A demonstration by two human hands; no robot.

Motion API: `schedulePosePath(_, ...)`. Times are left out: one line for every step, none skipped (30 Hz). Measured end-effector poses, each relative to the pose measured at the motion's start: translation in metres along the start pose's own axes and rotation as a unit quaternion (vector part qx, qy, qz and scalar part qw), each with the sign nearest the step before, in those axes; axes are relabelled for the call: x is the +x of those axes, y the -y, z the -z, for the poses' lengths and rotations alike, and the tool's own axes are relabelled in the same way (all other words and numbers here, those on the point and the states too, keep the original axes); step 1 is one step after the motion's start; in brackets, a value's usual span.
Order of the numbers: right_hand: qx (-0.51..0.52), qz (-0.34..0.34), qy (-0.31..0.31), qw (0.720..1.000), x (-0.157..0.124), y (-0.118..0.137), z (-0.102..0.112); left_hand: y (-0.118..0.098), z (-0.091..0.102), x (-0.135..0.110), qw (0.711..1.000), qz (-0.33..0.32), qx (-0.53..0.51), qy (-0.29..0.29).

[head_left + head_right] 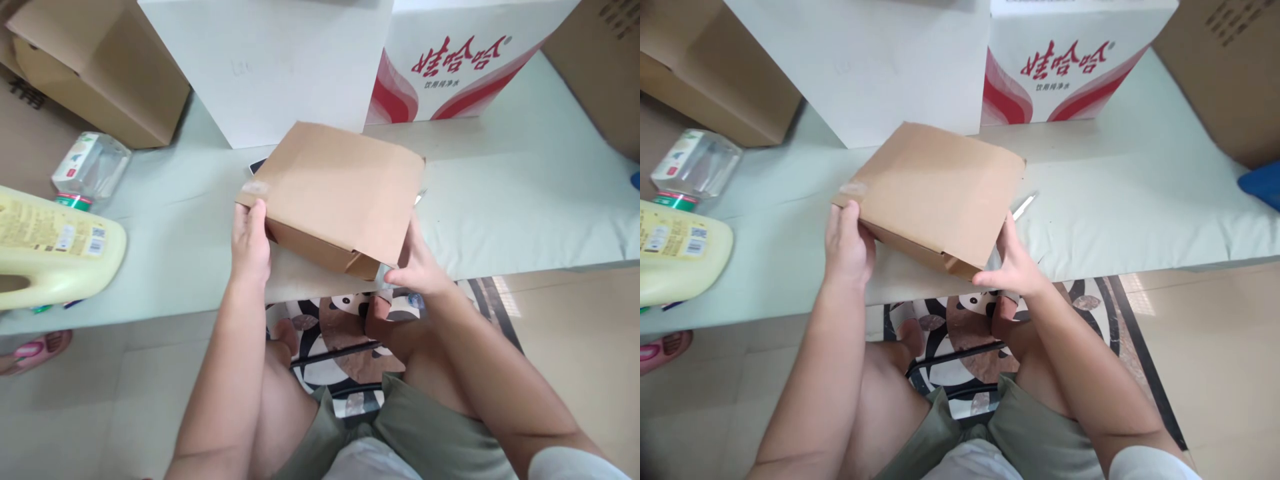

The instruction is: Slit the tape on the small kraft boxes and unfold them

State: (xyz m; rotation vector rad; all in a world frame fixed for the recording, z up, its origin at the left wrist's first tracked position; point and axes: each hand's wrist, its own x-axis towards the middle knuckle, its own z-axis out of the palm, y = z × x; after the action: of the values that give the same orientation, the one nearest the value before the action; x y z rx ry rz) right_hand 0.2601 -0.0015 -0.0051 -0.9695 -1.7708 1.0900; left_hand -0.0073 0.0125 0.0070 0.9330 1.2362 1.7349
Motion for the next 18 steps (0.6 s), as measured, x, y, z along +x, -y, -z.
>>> schedulePosePath(-0.010, -0.004, 0.000, 1.000, -0.001, -0.002, -0.001, 0.001, 0.000, -0.001, 1.000, 0.005, 0.006, 0.014)
schedulePosePath(-0.022, -0.010, -0.005, 1.000, -0.002, -0.004, -0.002, 0.001, 0.000, -0.002, 1.000, 0.010, 0.011, 0.025)
schedulePosePath(-0.031, -0.018, -0.011, 0.999, -0.002, -0.006, -0.004, 0.001, 0.000, -0.003, 0.999, 0.013, 0.016, 0.034)
schedulePosePath(-0.035, -0.025, -0.021, 0.999, -0.002, -0.007, -0.005, 0.000, -0.001, -0.004, 0.999, 0.012, 0.022, 0.039)
schedulePosePath(-0.036, -0.030, -0.032, 0.998, -0.002, -0.009, -0.006, 0.000, -0.001, -0.004, 0.999, 0.008, 0.029, 0.040)
schedulePosePath(-0.035, -0.033, -0.044, 0.998, -0.002, -0.010, -0.007, -0.001, 0.000, -0.005, 0.999, 0.001, 0.036, 0.039)
schedulePosePath(-0.033, -0.032, -0.058, 0.997, -0.002, -0.011, -0.008, -0.001, 0.000, -0.005, 0.998, -0.009, 0.045, 0.038)
schedulePosePath(-0.028, -0.030, -0.071, 0.997, -0.001, -0.011, -0.008, -0.001, 0.001, -0.004, 0.998, -0.020, 0.056, 0.037)
schedulePosePath(-0.020, -0.027, -0.082, 0.996, -0.001, -0.011, -0.008, -0.001, 0.003, -0.003, 0.996, -0.033, 0.068, 0.037)
schedulePosePath(-0.011, -0.028, -0.091, 0.995, 0.000, -0.011, -0.008, -0.001, 0.005, -0.002, 0.995, -0.044, 0.082, 0.039)
schedulePosePath(-0.002, -0.031, -0.101, 0.994, 0.000, -0.010, -0.008, -0.001, 0.007, 0.000, 0.993, -0.052, 0.099, 0.041)
schedulePosePath(0.005, -0.039, -0.115, 0.993, 0.001, -0.008, -0.008, -0.001, 0.010, 0.002, 0.990, -0.054, 0.122, 0.042)
schedulePosePath(0.008, -0.048, -0.131, 0.990, 0.001, -0.007, -0.007, -0.001, 0.012, 0.003, 0.987, -0.049, 0.149, 0.042)
schedulePosePath(0.008, -0.057, -0.147, 0.987, 0.001, -0.006, -0.007, -0.002, 0.013, 0.005, 0.983, -0.038, 0.175, 0.041)
schedulePosePath(0.007, -0.065, -0.162, 0.985, 0.002, -0.004, -0.006, -0.003, 0.015, 0.006, 0.979, -0.025, 0.197, 0.040)
schedulePosePath(0.009, -0.074, -0.172, 0.982, 0.002, -0.004, -0.006, -0.005, 0.016, 0.006, 0.977, -0.012, 0.211, 0.039)
schedulePosePath(0.018, -0.082, -0.176, 0.981, 0.001, -0.003, -0.006, -0.006, 0.016, 0.006, 0.976, -0.003, 0.216, 0.038)
schedulePosePath(0.032, -0.087, -0.179, 0.979, 0.001, -0.003, -0.005, -0.008, 0.016, 0.006, 0.976, 0.002, 0.215, 0.042)
